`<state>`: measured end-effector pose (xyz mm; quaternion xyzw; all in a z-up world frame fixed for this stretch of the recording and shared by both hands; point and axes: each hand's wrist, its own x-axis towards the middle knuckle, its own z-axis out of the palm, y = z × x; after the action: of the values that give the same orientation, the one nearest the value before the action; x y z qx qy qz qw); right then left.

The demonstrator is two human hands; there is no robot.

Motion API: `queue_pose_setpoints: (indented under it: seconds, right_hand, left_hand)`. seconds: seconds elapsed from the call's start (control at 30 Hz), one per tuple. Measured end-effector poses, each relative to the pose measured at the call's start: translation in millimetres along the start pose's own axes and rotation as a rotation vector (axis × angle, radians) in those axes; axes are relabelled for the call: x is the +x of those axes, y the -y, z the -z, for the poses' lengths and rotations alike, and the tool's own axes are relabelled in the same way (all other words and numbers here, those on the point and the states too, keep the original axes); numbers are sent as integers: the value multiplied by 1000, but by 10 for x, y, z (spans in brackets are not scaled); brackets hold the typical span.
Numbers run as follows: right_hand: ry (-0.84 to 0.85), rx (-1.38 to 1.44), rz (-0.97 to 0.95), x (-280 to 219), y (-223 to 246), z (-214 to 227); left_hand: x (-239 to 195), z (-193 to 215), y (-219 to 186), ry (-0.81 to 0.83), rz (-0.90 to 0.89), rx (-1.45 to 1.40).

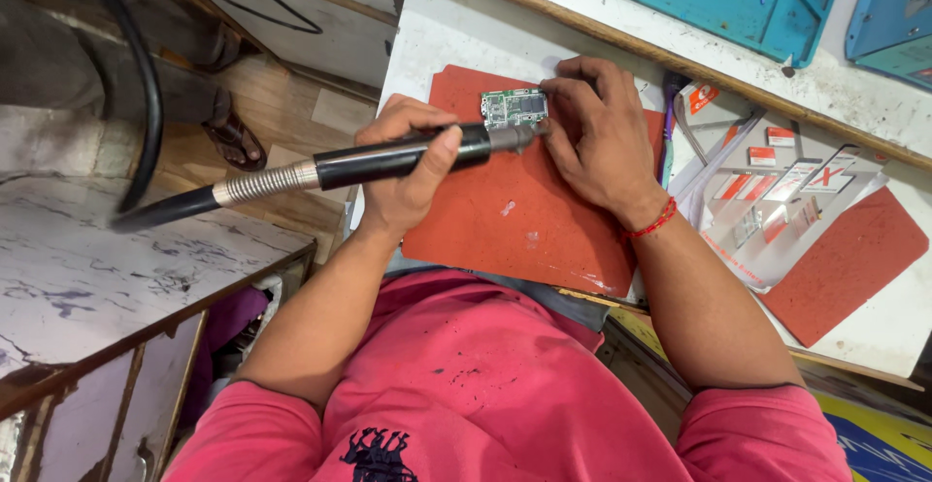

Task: The person uses a hot air gun to heat a small green circuit board placed on a red mat. They hold the board steady with one hand while directing the hot air nozzle with the other, focusing on specific components.

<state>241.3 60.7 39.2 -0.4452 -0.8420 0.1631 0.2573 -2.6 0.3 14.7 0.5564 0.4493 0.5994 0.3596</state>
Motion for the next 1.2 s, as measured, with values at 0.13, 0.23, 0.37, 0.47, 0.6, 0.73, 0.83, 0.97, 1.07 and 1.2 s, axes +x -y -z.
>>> queue_pose_setpoints:
  seconds: [0.13, 0.23, 0.37, 0.47, 0.6, 0.73, 0.83, 0.97, 1.07, 1.2]
  right_hand:
    - [1, 7, 9, 6, 0, 2]
    - [1, -12, 0, -1, 2, 5]
    - [-1, -11, 14, -5, 1, 2]
    - [-5, -19, 8, -35, -13, -5]
    - [-14, -28, 29, -12, -20, -11]
    - [-15, -20, 18, -51, -49, -9]
    - [-23, -11, 24, -44, -53, -21]
    - [-28, -21, 30, -63, -74, -20]
    - [-27, -3, 14, -65, -54, -36]
    - [-27, 1, 14, -55, -53, -20]
  left_hand:
    - [21, -58, -16, -206, 106, -25]
    - [27, -32, -17, -96, 61, 56]
    - [4, -17, -10, -101, 86, 8]
    - [-8, -1, -5, -37, 58, 26]
    - [9, -41, 10, -156, 85, 58]
    - [-16, -42, 27, -104, 34, 16]
    - [-3, -58, 54, -182, 61, 33]
    - [-34, -44, 69, -131, 52, 77]
    - [-45, -21, 63, -135, 69, 64]
    - [-49, -49, 102, -115, -7, -1]
